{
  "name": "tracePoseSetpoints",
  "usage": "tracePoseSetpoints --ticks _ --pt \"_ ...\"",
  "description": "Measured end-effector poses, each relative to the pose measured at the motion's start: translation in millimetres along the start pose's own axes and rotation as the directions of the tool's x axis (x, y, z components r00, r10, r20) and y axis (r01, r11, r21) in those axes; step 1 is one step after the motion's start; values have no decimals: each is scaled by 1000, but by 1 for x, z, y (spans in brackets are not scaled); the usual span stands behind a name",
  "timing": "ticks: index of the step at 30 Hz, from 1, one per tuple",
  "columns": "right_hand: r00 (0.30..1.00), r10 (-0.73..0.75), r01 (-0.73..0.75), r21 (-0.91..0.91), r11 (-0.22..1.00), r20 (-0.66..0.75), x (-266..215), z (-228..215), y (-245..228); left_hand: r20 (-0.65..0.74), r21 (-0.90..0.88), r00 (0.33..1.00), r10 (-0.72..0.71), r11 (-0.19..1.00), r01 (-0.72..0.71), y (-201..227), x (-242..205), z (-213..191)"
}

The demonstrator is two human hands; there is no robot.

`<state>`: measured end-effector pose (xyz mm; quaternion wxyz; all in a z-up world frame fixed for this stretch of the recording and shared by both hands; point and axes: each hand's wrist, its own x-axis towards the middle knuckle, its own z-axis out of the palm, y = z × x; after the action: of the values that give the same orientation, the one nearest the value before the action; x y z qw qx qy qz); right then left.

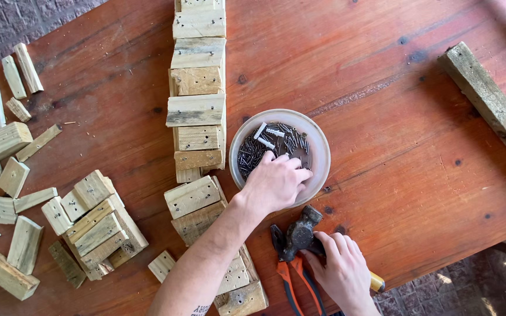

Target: The person assembles small wooden blocks into a vertical stack by aligning them and securing them with nails. Using a hammer, the person drives nails into pre-drilled holes to fasten the blocks together. The process is repeated for multiple blocks, forming a continuous vertical structure.

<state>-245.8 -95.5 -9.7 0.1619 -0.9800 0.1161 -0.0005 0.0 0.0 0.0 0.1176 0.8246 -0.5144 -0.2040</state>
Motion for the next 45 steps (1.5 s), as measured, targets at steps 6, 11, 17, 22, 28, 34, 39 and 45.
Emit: tracePoseSetpoints --ticks 6,11,17,22,28,34,39,45 --pt "999 -15 15 -5 1000 -34 3 -3 -3 -110 98 993 33 995 -22 0 5 7" --pt "999 -11 11 13 1000 -34 1 -2 -1 -119 48 992 39 998 -33 0 5 4" --pt "1000 -11 11 17 1000 -26 1 -1 0 -291 27 956 -27 999 36 -2 14 -3" --pt "1000 -2 2 24 1000 1 1 -1 1 -288 161 955 -68 980 118 -3 23 0" --pt "1000 -20 20 28 999 -13 1 -1 2 -275 8 958 -83 996 89 -8 18 2" --pt "999 -30 31 31 999 -33 3 -3 0 -279 37 951 -131 989 146 -8 20 -1" --pt "999 -31 32 32 999 -43 3 -2 0 -196 66 974 -114 989 129 -7 22 -3" --pt "999 -28 29 32 999 -28 3 -3 0 -178 67 974 -139 986 153 -2 25 -5"
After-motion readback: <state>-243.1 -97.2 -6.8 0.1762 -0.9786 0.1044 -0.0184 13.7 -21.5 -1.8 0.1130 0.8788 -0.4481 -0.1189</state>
